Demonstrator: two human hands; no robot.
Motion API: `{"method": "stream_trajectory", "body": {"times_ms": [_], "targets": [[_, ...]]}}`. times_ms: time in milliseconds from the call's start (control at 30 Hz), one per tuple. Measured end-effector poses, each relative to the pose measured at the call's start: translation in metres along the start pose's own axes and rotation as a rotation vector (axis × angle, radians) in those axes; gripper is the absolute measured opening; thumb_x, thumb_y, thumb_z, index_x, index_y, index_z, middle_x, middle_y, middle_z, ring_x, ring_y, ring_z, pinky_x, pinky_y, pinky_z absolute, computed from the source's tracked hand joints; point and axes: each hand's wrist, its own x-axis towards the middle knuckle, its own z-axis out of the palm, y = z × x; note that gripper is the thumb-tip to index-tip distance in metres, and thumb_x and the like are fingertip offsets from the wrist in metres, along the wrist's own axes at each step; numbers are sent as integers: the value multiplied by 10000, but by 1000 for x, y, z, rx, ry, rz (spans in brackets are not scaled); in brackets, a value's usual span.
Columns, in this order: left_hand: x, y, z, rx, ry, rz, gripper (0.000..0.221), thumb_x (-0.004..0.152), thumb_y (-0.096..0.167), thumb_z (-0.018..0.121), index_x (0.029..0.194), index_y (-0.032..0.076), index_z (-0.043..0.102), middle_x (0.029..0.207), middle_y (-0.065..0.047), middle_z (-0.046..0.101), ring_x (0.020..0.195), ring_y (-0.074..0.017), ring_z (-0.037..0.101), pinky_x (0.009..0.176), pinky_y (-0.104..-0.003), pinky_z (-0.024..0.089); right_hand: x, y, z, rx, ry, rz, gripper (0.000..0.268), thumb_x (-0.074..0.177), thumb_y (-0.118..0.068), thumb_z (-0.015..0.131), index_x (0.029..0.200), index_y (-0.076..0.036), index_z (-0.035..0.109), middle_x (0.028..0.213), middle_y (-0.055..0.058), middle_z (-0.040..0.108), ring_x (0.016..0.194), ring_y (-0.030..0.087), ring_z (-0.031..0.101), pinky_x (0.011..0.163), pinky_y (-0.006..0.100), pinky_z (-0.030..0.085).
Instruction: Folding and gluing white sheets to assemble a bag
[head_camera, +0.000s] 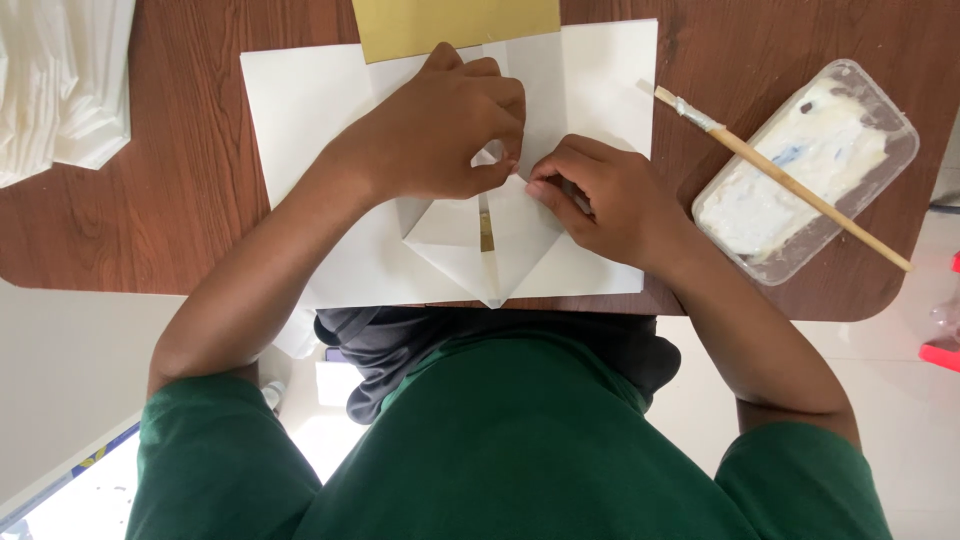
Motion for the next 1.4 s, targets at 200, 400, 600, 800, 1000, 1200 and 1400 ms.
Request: {"method": "stream_trajectory", "body": {"times_ms": [200, 400, 600, 800, 1000, 1200, 1400], "targets": [[-5, 3, 2, 47, 67, 33, 153, 960, 157, 708, 813, 144, 751, 928, 22, 629, 901, -233, 538, 808, -436, 304, 1, 2, 0, -33, -33, -1, 120, 1025, -243, 659, 975, -134, 672, 905, -36, 601, 633, 152, 527, 629, 313, 451], [-40, 29, -12, 46, 435, 19, 116, 1017, 109, 833, 996, 91, 720, 1028, -37, 656, 988, -258, 605, 902, -416, 337, 2, 4, 2, -50, -49, 35, 123, 1003, -270, 687, 933, -170, 688, 872, -70, 602, 631, 124, 543, 632, 305, 434], [-93, 24, 10, -1, 363, -190, 140, 965, 175, 865, 1012, 119, 745, 1040, -14, 633, 971, -245, 587, 865, -412, 325, 7, -1, 0, -21, -35, 64, 159, 983, -272, 748, 861, -176, 713, 867, -88, 694, 647, 101, 594, 605, 284, 432], [-95, 18, 24, -178, 409, -144, 137, 938, 62, 866, 905, 64, 733, 984, -47, 652, 943, -242, 568, 848, -378, 389, 14, -6, -1, 60, -79, 203, 214, 927, -350, 814, 817, -178, 750, 821, -82, 734, 627, 82, 554, 594, 254, 432], [-96, 16, 27, -237, 434, -157, 209, 938, 70, 873, 847, 93, 687, 952, -15, 661, 929, -209, 566, 895, -374, 370, 14, -11, 2, 19, -41, 195, 250, 906, -414, 833, 809, -186, 803, 743, -76, 714, 597, 78, 562, 538, 255, 395], [-97, 13, 35, -279, 505, -150, 228, 923, 48, 888, 828, 94, 686, 952, -18, 665, 918, -206, 571, 897, -375, 353, 14, -10, 4, -13, -36, 214, 244, 910, -392, 842, 781, -197, 773, 714, -79, 668, 627, 73, 550, 563, 262, 394], [-97, 10, 34, -213, 495, -78, 156, 938, 12, 854, 895, 86, 723, 963, -29, 669, 924, -220, 586, 862, -367, 340, 16, -8, 1, 73, -99, 288, 151, 896, -308, 861, 856, -194, 771, 694, -69, 589, 633, 78, 500, 598, 251, 385]]}}
